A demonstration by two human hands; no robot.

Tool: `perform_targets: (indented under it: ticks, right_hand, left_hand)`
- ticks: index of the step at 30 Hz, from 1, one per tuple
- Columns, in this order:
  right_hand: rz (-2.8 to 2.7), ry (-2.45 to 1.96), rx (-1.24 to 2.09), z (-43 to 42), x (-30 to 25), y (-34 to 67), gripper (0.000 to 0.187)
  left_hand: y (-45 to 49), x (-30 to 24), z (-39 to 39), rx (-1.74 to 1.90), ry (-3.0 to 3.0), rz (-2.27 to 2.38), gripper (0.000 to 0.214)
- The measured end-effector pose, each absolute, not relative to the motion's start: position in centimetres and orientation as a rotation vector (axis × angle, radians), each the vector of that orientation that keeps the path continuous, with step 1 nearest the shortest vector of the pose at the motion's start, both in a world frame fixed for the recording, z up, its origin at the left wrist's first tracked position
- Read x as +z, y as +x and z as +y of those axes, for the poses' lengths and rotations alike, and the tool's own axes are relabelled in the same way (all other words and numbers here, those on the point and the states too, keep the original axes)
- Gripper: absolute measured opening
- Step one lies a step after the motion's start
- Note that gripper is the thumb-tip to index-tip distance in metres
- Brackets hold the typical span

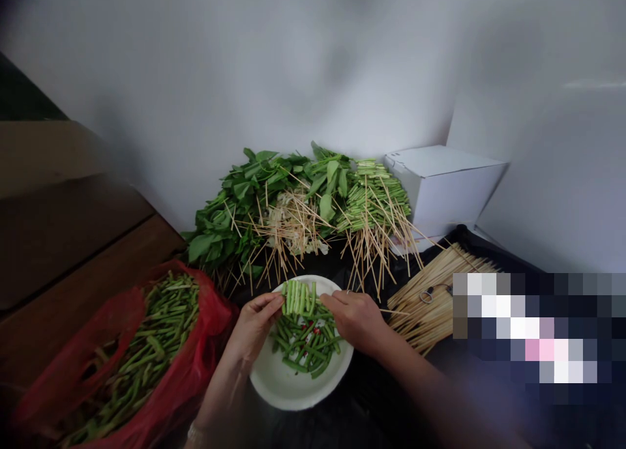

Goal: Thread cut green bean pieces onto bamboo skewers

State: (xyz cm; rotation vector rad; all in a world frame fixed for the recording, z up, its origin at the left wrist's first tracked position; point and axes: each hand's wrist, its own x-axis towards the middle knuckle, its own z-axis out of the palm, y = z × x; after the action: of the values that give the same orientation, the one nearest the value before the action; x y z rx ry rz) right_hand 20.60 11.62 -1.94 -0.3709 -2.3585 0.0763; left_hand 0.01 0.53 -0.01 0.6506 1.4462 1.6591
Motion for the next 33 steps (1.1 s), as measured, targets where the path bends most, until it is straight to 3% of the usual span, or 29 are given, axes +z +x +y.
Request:
perform_targets:
  ticks: [20, 28, 33]
  right_hand:
    - [-2.327, -0.332, -0.03, 11.4, -2.0, 20.6, 0.029]
    - [-2.312, -0.352, -0.216, 13.0, -0.2, 21.8, 0.032]
    - [-2.235, -0.446, -0.313, 14.5, 0.4, 23.3, 0.03]
  left_hand:
    - [1.2, 1.2, 0.3, 1.531, 0.9, 1.449, 0.02]
    - [-0.1, 0.2, 0.3, 1.882, 0.768, 1.419, 0.021]
    - [-0.9, 0.5, -0.2, 1.884, 0.861, 1.452, 0.024]
